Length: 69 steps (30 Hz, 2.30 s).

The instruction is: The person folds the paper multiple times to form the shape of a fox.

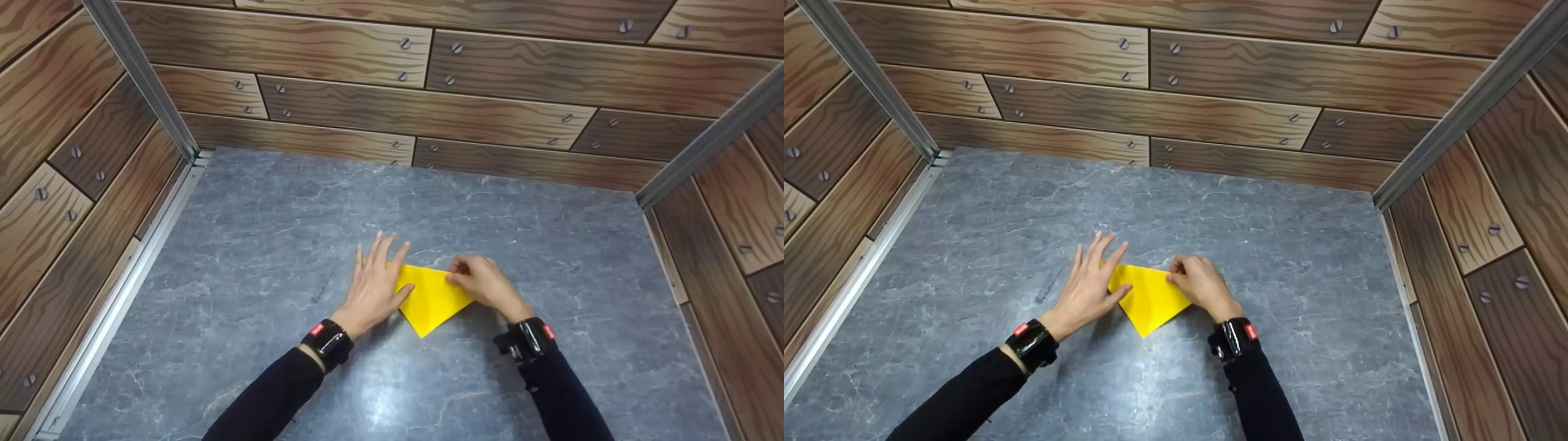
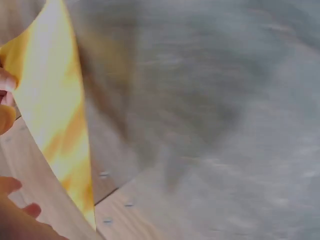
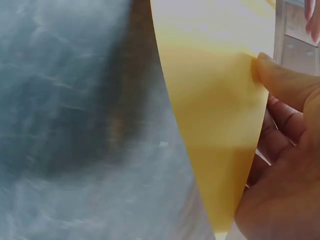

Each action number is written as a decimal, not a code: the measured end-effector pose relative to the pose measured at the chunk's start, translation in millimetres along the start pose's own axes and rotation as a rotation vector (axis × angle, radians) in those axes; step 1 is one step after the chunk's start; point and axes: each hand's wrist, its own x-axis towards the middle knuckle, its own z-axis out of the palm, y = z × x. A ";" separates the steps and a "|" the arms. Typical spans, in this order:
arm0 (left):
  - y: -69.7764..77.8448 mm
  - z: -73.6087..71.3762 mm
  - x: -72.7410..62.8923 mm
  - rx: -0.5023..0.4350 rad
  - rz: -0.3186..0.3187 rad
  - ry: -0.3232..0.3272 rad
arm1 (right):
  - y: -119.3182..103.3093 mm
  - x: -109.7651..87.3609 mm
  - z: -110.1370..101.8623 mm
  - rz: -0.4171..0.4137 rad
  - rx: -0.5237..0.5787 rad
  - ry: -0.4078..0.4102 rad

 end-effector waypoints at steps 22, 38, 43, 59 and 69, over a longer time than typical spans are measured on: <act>30.7 -32.3 15.1 -0.051 0.169 0.128 | -30.5 -40.0 -22.0 -0.301 -0.086 0.213; 35.6 -30.1 10.9 -0.051 0.180 0.188 | -45.0 -36.7 6.4 -0.607 -0.267 0.434; 34.1 -30.3 9.0 -0.054 0.186 0.211 | -45.7 -36.8 8.0 -0.601 -0.267 0.462; 23.0 -27.9 3.0 -0.108 0.178 0.199 | -36.9 -43.7 8.2 -0.535 -0.228 0.450; 19.1 -29.9 1.8 -0.063 0.176 0.175 | -27.4 -48.7 2.3 -0.469 -0.177 0.409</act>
